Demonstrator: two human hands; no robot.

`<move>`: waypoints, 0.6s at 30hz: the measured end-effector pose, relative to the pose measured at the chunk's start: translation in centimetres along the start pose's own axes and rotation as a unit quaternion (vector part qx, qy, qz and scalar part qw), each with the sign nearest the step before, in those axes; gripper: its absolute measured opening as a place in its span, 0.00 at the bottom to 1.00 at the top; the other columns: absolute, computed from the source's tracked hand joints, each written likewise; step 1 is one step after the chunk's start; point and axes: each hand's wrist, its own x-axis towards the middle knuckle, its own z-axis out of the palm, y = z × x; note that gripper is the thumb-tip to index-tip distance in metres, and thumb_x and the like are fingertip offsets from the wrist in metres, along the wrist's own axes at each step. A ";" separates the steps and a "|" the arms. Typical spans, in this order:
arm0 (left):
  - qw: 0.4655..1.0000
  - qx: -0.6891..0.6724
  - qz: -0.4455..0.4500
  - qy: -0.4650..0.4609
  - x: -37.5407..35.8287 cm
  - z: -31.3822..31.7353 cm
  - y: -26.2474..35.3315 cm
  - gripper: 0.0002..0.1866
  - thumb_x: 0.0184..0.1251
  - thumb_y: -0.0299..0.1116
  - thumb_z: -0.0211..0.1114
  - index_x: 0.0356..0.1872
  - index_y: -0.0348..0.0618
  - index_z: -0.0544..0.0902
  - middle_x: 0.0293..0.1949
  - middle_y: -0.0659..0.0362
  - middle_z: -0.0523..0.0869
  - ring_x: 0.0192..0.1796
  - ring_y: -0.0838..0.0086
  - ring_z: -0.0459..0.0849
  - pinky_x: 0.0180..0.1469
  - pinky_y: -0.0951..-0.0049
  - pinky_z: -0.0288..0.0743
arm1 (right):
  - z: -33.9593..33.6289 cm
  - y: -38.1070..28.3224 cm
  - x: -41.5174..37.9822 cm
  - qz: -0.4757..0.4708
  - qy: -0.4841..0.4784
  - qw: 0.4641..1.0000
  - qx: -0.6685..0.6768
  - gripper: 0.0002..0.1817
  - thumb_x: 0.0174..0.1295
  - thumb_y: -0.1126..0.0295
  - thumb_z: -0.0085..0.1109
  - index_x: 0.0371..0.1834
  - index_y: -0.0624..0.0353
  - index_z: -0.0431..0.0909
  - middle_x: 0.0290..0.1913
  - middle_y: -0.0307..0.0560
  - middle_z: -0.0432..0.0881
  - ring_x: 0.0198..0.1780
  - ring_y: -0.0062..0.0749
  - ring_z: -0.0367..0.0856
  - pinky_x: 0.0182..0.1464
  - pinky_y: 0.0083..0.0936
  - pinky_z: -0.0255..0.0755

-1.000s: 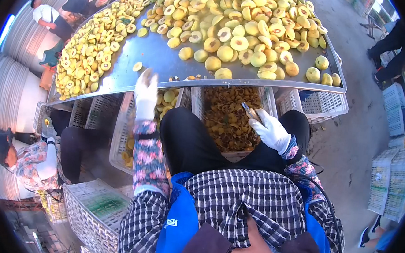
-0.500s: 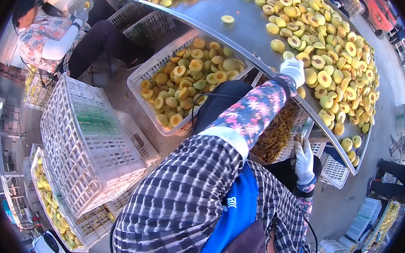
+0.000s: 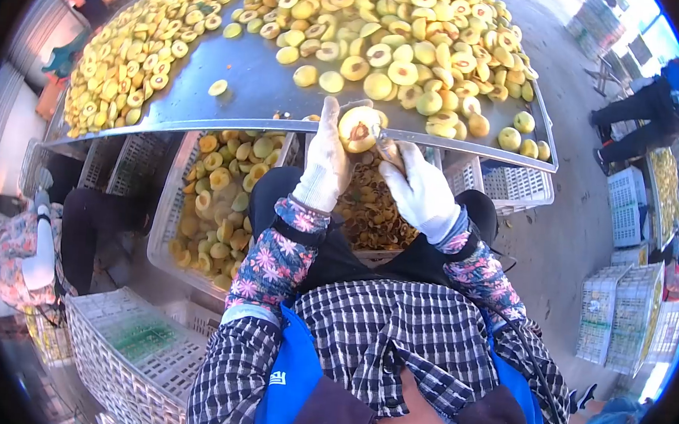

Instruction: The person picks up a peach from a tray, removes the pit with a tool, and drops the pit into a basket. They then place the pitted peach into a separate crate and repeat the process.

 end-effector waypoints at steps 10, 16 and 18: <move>0.969 0.002 0.143 -0.202 -0.5 1.0 -2.9 0.31 0.72 0.55 0.51 0.66 0.43 0.66 0.57 0.52 0.77 0.59 0.67 0.75 0.60 0.65 0.70 | -0.8 1.4 -1.3 -0.023 0.047 0.996 -0.076 0.18 0.62 0.66 0.60 0.51 0.63 0.69 0.27 0.57 0.81 0.29 0.50 0.83 0.30 0.37 0.76; 0.984 0.088 0.002 -0.153 -1.2 0.8 -1.8 0.26 0.74 0.55 0.46 0.61 0.48 0.70 0.44 0.58 0.83 0.43 0.76 0.81 0.34 0.80 0.74 | -2.0 1.2 -1.7 -0.054 0.045 0.997 -0.042 0.18 0.62 0.65 0.61 0.50 0.62 0.69 0.27 0.55 0.81 0.28 0.49 0.83 0.29 0.37 0.76; 0.987 0.087 0.005 -0.133 -1.5 1.4 -2.4 0.25 0.75 0.56 0.44 0.60 0.49 0.70 0.42 0.60 0.83 0.41 0.78 0.80 0.30 0.82 0.71 | -2.0 1.0 -2.1 -0.057 0.036 0.996 -0.058 0.19 0.61 0.66 0.62 0.51 0.63 0.70 0.28 0.55 0.81 0.28 0.48 0.83 0.30 0.36 0.76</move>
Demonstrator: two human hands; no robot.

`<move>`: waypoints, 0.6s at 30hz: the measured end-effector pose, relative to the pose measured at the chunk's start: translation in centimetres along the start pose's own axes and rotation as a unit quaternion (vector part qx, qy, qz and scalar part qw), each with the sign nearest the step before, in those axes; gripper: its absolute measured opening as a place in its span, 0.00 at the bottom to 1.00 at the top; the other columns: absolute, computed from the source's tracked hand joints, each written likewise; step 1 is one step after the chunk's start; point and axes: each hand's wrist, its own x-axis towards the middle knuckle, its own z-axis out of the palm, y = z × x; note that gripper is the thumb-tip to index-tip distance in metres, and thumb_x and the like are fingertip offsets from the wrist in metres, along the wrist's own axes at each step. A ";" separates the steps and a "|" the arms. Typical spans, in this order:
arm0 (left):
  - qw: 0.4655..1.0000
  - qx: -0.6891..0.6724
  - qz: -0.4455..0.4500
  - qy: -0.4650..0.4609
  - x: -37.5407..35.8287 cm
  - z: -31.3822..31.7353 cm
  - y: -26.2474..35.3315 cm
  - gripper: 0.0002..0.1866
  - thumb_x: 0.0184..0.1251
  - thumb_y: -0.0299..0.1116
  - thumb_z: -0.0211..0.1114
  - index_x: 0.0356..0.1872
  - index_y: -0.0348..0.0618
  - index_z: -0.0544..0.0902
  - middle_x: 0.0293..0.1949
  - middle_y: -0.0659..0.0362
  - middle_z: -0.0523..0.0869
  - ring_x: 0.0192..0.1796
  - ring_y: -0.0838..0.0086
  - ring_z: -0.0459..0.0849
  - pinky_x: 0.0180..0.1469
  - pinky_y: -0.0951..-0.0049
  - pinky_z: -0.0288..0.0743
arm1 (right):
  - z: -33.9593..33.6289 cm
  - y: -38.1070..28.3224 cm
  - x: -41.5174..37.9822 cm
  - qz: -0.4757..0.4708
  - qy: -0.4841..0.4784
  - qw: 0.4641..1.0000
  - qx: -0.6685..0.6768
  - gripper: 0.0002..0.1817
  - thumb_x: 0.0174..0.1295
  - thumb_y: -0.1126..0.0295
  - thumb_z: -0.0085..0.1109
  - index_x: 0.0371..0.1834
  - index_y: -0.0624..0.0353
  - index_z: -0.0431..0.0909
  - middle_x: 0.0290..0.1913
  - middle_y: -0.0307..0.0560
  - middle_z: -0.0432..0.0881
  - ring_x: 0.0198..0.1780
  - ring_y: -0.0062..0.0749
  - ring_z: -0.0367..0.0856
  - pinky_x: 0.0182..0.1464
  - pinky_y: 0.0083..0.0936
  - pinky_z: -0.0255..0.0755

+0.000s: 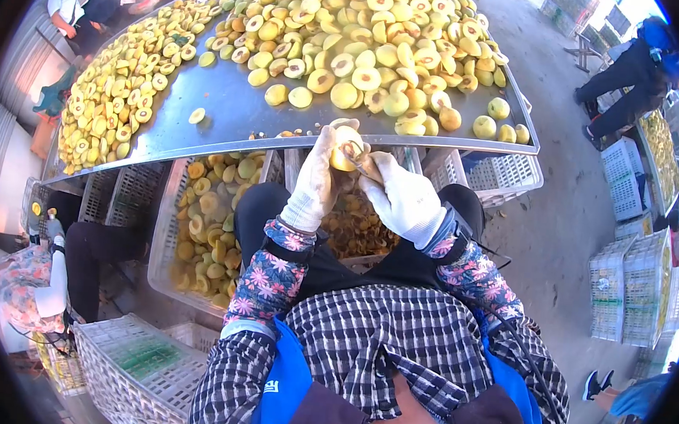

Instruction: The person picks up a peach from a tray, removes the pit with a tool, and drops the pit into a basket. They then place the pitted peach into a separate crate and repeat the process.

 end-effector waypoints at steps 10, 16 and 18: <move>0.998 0.043 0.009 0.052 -0.2 0.6 -0.5 0.26 0.75 0.58 0.43 0.55 0.48 0.74 0.38 0.64 0.81 0.31 0.82 0.76 0.24 0.84 0.66 | 0.5 0.9 -0.5 -0.061 0.029 0.997 -0.023 0.20 0.59 0.65 0.63 0.51 0.62 0.72 0.31 0.53 0.81 0.29 0.48 0.82 0.30 0.36 0.77; 0.959 0.269 -0.088 0.013 -1.0 0.5 1.4 0.34 0.73 0.65 0.37 0.51 0.46 0.79 0.32 0.66 0.80 0.26 0.83 0.73 0.24 0.84 0.63 | 0.0 2.2 -1.0 -0.016 -0.105 0.993 -0.049 0.16 0.64 0.62 0.57 0.47 0.59 0.69 0.32 0.56 0.81 0.31 0.51 0.82 0.33 0.40 0.76; 0.951 0.297 -0.084 0.016 -0.3 0.2 0.7 0.37 0.71 0.67 0.36 0.51 0.42 0.78 0.37 0.62 0.82 0.32 0.80 0.78 0.32 0.81 0.71 | -0.6 2.0 -1.2 0.026 -0.135 0.991 -0.011 0.17 0.65 0.61 0.56 0.48 0.60 0.68 0.32 0.58 0.81 0.32 0.53 0.82 0.34 0.42 0.75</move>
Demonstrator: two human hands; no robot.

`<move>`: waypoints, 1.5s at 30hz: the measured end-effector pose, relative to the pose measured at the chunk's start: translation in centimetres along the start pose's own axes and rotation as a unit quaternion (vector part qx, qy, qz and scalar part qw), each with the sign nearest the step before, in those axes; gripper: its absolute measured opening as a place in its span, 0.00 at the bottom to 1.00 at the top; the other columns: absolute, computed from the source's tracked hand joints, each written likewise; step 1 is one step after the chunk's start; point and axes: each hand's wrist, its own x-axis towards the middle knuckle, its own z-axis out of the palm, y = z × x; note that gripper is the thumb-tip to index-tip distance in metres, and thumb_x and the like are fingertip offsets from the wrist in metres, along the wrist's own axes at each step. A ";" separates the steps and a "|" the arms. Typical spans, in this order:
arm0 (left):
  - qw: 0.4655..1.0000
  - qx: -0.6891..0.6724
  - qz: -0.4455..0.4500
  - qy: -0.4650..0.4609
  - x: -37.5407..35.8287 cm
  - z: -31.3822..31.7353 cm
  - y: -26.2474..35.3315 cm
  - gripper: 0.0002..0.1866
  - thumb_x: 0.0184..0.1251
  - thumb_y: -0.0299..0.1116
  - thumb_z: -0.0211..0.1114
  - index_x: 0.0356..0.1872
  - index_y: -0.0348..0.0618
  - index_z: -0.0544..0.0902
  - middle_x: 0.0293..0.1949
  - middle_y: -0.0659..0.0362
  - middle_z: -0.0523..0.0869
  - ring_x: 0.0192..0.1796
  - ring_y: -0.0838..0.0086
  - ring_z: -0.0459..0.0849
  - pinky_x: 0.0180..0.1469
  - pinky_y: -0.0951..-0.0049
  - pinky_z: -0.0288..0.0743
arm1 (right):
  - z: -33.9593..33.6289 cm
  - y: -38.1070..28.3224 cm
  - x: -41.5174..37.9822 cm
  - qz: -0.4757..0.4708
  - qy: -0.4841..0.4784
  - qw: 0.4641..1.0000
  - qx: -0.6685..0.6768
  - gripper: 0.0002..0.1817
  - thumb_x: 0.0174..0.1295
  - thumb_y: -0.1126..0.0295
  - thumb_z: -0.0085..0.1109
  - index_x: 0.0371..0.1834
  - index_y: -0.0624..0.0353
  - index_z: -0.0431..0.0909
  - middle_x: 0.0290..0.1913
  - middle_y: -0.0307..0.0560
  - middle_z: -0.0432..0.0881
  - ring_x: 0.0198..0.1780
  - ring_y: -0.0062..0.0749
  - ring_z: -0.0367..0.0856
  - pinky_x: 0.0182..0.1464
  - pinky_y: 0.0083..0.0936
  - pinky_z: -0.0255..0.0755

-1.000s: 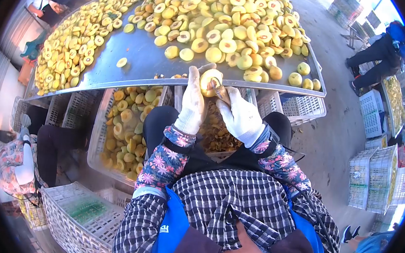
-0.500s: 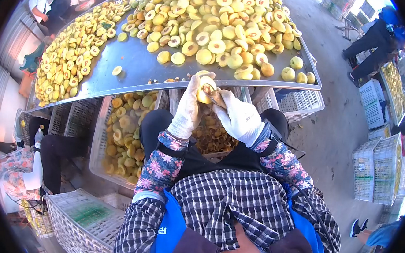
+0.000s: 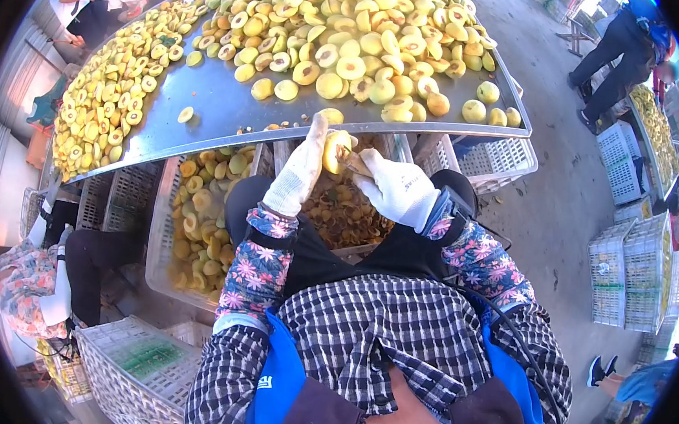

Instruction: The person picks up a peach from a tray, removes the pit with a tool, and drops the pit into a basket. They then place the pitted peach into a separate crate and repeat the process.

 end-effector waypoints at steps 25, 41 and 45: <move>0.974 -0.195 0.105 0.054 1.3 0.3 -3.0 0.25 0.71 0.53 0.56 0.31 0.36 0.82 0.32 0.54 0.85 0.34 0.67 0.86 0.38 0.68 0.82 | 2.3 1.1 -0.2 0.028 -0.136 0.981 0.138 0.17 0.70 0.53 0.49 0.50 0.55 0.68 0.24 0.34 0.69 0.23 0.16 0.68 0.24 0.16 0.64; 0.929 -0.342 0.066 0.124 -0.2 -0.3 -1.6 0.23 0.66 0.51 0.64 0.29 0.37 0.77 0.31 0.50 0.84 0.31 0.61 0.87 0.33 0.63 0.85 | 3.1 -4.3 0.5 0.319 -0.155 0.712 0.606 0.18 0.72 0.51 0.47 0.45 0.57 0.70 0.17 0.33 0.63 0.11 0.17 0.57 0.13 0.15 0.52; 0.942 -0.312 0.086 0.091 -0.6 -1.1 -1.3 0.21 0.65 0.46 0.66 0.30 0.34 0.80 0.30 0.49 0.86 0.30 0.66 0.86 0.31 0.70 0.83 | 2.6 -3.6 0.7 0.330 -0.230 0.557 0.727 0.19 0.72 0.50 0.47 0.43 0.56 0.72 0.18 0.34 0.63 0.10 0.18 0.56 0.12 0.16 0.50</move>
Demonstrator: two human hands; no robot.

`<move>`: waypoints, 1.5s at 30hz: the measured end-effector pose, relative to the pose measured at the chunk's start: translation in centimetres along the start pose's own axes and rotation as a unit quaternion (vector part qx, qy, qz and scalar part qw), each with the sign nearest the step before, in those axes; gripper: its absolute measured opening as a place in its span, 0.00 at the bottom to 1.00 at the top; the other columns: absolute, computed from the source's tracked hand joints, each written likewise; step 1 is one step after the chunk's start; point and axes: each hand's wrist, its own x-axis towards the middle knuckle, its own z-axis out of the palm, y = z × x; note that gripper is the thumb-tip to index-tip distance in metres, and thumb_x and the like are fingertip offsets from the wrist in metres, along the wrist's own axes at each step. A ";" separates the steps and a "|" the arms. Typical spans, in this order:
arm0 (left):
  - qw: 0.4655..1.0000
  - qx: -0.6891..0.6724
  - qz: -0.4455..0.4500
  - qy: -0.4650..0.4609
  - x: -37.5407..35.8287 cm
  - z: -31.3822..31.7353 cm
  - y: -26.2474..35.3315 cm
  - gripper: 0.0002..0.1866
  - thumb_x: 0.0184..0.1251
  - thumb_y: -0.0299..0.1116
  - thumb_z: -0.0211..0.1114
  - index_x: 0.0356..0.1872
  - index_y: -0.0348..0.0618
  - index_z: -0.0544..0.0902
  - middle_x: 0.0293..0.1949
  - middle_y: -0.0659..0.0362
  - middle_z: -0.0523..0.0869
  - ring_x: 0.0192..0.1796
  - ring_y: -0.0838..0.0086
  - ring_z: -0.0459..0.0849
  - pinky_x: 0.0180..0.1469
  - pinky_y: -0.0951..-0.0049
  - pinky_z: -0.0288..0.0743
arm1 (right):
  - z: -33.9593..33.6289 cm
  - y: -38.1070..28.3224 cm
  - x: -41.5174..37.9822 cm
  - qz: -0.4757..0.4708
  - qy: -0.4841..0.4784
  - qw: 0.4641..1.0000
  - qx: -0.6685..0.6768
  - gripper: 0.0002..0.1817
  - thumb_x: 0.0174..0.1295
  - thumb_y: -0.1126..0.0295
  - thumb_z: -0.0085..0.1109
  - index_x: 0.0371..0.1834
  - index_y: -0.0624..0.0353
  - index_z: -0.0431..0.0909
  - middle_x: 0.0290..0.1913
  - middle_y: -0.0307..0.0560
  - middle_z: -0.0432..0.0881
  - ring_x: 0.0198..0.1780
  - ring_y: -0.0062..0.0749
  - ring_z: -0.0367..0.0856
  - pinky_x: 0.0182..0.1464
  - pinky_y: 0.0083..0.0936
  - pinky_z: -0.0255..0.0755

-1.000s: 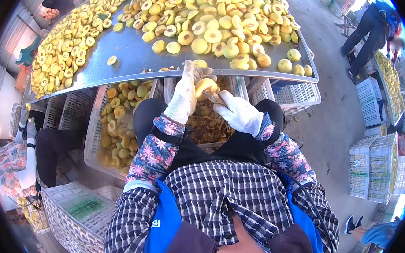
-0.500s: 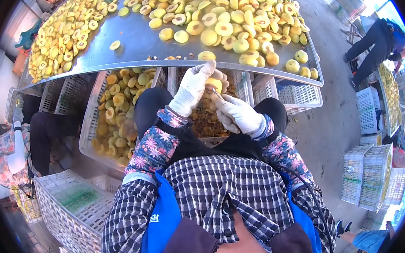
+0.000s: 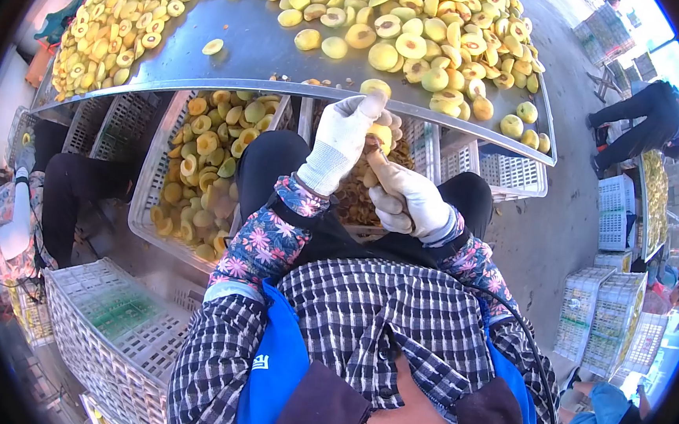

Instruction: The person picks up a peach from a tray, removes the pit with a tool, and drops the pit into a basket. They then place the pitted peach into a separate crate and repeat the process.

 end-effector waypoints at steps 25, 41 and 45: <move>0.557 0.757 -0.185 0.287 -8.5 -29.0 2.1 0.34 0.60 0.55 0.61 0.67 0.58 0.68 0.74 0.52 0.56 0.74 0.48 0.51 0.70 0.37 0.47 | -3.5 2.5 -0.3 0.052 0.182 0.926 -0.327 0.18 0.72 0.57 0.45 0.55 0.58 0.67 0.20 0.37 0.69 0.13 0.18 0.62 0.16 0.15 0.57; 0.502 0.853 -0.050 0.137 -7.3 -37.1 -1.9 0.28 0.61 0.35 0.56 0.66 0.65 0.71 0.73 0.53 0.60 0.74 0.58 0.57 0.73 0.50 0.48 | -2.9 3.6 1.2 0.056 0.226 0.865 -0.443 0.14 0.69 0.63 0.53 0.52 0.58 0.71 0.23 0.32 0.69 0.19 0.15 0.65 0.21 0.14 0.61; 0.536 0.806 -0.188 0.164 -11.6 -33.9 0.0 0.30 0.60 0.35 0.58 0.67 0.64 0.69 0.73 0.52 0.59 0.71 0.57 0.63 0.71 0.55 0.56 | -4.4 4.6 -0.9 0.045 0.278 0.850 -0.445 0.21 0.67 0.66 0.54 0.61 0.62 0.70 0.27 0.32 0.71 0.21 0.14 0.66 0.23 0.14 0.63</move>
